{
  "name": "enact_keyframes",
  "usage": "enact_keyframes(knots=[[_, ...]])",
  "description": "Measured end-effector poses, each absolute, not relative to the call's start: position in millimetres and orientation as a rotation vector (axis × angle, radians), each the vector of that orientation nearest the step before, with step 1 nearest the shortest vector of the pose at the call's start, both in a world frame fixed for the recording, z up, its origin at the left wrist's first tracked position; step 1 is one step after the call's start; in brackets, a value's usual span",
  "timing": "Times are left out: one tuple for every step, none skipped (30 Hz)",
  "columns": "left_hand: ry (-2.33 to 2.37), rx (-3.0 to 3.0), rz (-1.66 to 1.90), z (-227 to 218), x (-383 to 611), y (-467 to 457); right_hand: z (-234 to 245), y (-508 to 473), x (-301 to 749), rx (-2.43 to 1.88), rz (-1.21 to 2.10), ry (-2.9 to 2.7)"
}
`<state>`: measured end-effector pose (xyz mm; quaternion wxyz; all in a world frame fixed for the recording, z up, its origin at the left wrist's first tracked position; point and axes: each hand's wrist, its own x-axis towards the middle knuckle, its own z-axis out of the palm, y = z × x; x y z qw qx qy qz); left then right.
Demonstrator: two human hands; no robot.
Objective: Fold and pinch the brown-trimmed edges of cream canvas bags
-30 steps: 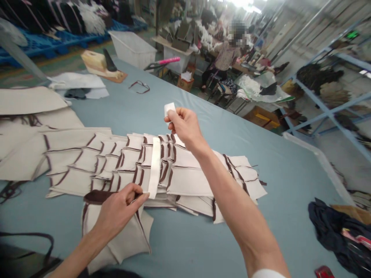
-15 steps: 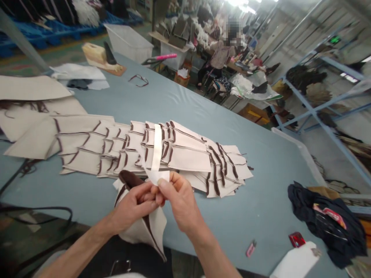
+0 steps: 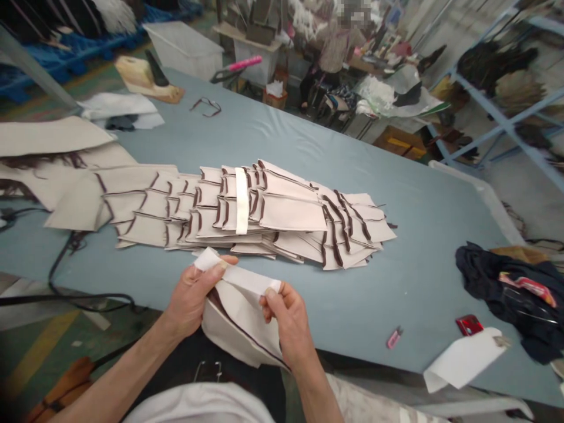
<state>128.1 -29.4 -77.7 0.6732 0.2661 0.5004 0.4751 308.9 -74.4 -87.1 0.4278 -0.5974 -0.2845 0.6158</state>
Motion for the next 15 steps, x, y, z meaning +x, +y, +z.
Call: enact_keyframes(knots=[[1.152, 0.625, 1.08, -77.4, 125.7, -31.5, -91.3, -78.7, 310.6, -1.513, 1.534, -0.728], [1.177, 0.652, 1.091, -76.6, 123.1, -33.6, -95.5, -82.8, 312.3, -1.532, 1.535, -0.748], [1.2, 0.681, 1.101, -75.3, 120.7, -35.7, -99.6, -86.4, 314.0, -1.549, 1.538, -0.77], [1.22, 0.71, 1.11, -73.7, 118.5, -37.9, -103.2, -89.6, 315.9, -1.566, 1.545, -0.792], [1.236, 0.737, 1.114, -71.8, 116.6, -40.2, -106.1, -92.2, 318.1, -1.579, 1.557, -0.813], [1.248, 0.757, 1.115, -69.5, 114.9, -42.8, -108.1, -94.1, 320.6, -1.588, 1.576, -0.832], [1.26, 0.782, 1.113, -67.1, 113.4, -45.7, -108.8, -95.2, 323.5, -1.607, 1.581, -0.862], [1.274, 0.824, 1.107, -64.5, 112.2, -48.9, -107.9, -95.2, 326.6, -1.641, 1.557, -0.905], [1.288, 0.886, 1.096, -61.7, 111.2, -52.4, -105.2, -94.3, 329.7, -1.686, 1.497, -0.961], [1.297, 0.97, 1.082, -58.9, 110.6, -56.0, -100.5, -92.5, 332.3, -1.728, 1.407, -1.031], [1.302, 1.069, 1.068, -56.0, 110.2, -59.7, -94.0, -89.8, 334.1, -1.751, 1.299, -1.112], [1.3, 1.173, 1.054, -53.2, 110.2, -63.2, -85.9, -86.4, 334.5, -1.743, 1.196, -1.198], [1.288, 1.267, 1.044, -50.7, 110.5, -66.6, -76.6, -82.6, 333.2, -1.699, 1.128, -1.283], [1.269, 1.341, 1.041, -48.6, 111.2, -69.7, -66.6, -78.7, 329.9, -1.62, 1.109, -1.359], [1.249, 1.4, 1.044, -47.0, 112.2, -72.5, -56.7, -74.9, 324.7, -1.525, 1.127, -1.427]])
